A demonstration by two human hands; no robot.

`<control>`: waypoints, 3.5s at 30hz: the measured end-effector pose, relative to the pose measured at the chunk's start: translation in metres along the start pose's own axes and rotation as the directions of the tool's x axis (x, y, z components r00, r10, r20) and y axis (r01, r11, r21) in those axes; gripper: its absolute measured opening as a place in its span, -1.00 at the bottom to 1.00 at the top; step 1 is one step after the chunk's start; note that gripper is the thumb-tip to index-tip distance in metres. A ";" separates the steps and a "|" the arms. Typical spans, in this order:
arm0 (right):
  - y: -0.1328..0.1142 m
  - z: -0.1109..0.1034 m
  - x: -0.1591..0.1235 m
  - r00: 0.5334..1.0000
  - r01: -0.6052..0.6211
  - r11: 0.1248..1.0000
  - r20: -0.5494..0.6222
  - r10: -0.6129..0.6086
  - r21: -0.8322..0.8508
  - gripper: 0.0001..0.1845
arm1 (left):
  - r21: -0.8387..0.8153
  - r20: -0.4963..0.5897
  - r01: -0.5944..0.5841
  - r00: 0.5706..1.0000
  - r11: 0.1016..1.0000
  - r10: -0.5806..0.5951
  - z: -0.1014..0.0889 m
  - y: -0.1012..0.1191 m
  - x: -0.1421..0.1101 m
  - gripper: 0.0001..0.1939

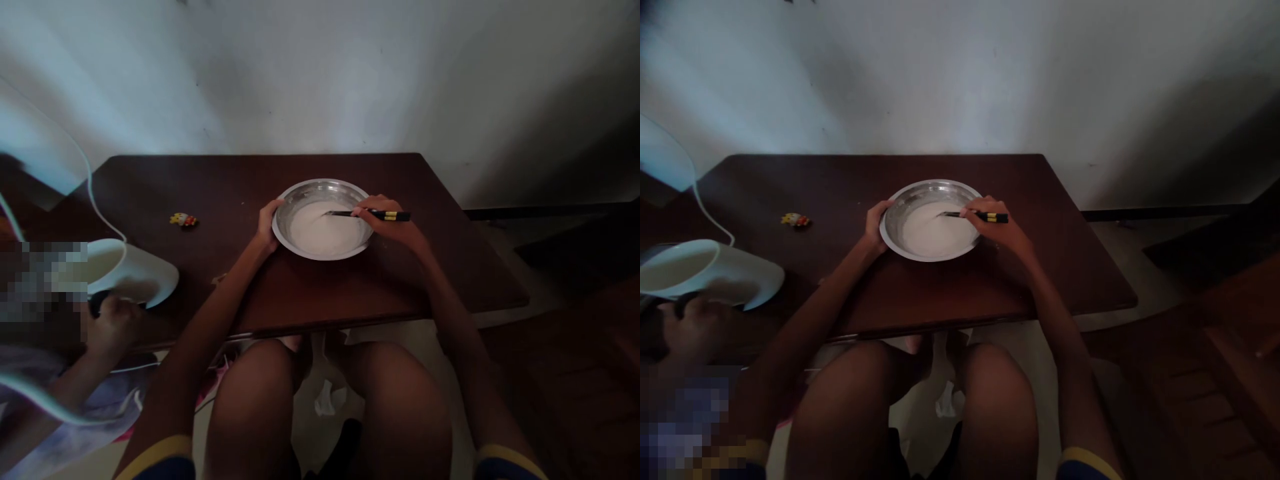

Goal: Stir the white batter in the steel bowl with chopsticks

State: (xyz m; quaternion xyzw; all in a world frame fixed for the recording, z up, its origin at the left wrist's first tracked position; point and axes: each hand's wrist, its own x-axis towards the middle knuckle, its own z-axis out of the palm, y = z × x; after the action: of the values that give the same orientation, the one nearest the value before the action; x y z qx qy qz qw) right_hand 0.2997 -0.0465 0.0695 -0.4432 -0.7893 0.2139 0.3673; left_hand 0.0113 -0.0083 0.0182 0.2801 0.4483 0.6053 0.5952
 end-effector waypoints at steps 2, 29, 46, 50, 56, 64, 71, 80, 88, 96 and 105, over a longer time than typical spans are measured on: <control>0.004 -0.011 -0.001 0.998 -0.047 0.999 -0.053 0.046 -0.008 -0.62 | -0.009 0.011 -0.006 1.000 1.000 0.006 0.001 0.001 -0.001 -0.77; 0.010 -0.032 -0.007 0.998 -0.002 0.993 0.069 0.010 -0.117 -0.64 | 0.034 -0.001 0.022 1.000 0.999 -0.022 0.002 0.004 -0.003 -0.83; -0.011 -0.029 -0.006 0.935 0.000 0.995 0.353 -0.035 0.098 -0.61 | 0.016 0.003 0.036 0.999 0.999 -0.036 0.005 0.004 -0.006 -0.73; -0.008 -0.006 0.000 0.981 0.019 1.000 0.192 -0.020 0.008 -0.64 | 0.005 0.006 0.026 1.000 1.000 -0.026 0.006 0.006 -0.007 -0.75; -0.002 -0.032 -0.007 0.968 -0.017 1.000 0.249 0.013 0.011 -0.60 | -0.001 0.021 0.028 0.999 1.000 -0.028 0.008 0.007 -0.009 -0.71; -0.001 -0.016 -0.003 0.997 0.000 0.998 0.081 0.005 -0.065 -0.67 | 0.025 0.002 0.041 0.999 0.999 -0.041 0.004 0.004 -0.004 -0.74; -0.011 -0.022 -0.005 0.940 0.019 0.995 0.338 -0.050 0.093 -0.61 | 0.017 -0.016 0.024 1.000 1.000 -0.024 0.001 0.002 0.000 -0.80; -0.004 -0.037 -0.008 0.971 -0.037 0.999 0.236 0.034 0.009 -0.60 | 0.031 -0.003 0.025 1.000 0.999 -0.025 0.001 0.002 -0.001 -0.85; -0.003 -0.017 -0.001 0.992 -0.003 1.000 0.130 0.003 -0.006 -0.64 | 0.025 -0.021 0.034 0.999 0.999 -0.034 0.005 0.006 -0.005 -0.80; -0.015 -0.022 -0.004 0.934 -0.039 0.990 0.358 -0.013 0.138 -0.63 | 0.005 -0.059 0.045 0.997 0.999 -0.045 0.006 0.006 -0.005 -0.84; -0.004 -0.044 -0.009 0.965 -0.020 1.000 0.263 0.017 0.009 -0.64 | -0.007 -0.040 0.050 0.998 0.999 -0.050 0.005 0.006 -0.006 -0.86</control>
State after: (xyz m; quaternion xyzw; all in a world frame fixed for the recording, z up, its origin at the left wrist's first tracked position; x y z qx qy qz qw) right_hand 0.3347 -0.0559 0.0964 -0.4160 -0.8256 0.2789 0.2600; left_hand 0.0137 -0.0122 0.0270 0.2548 0.4652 0.5971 0.6018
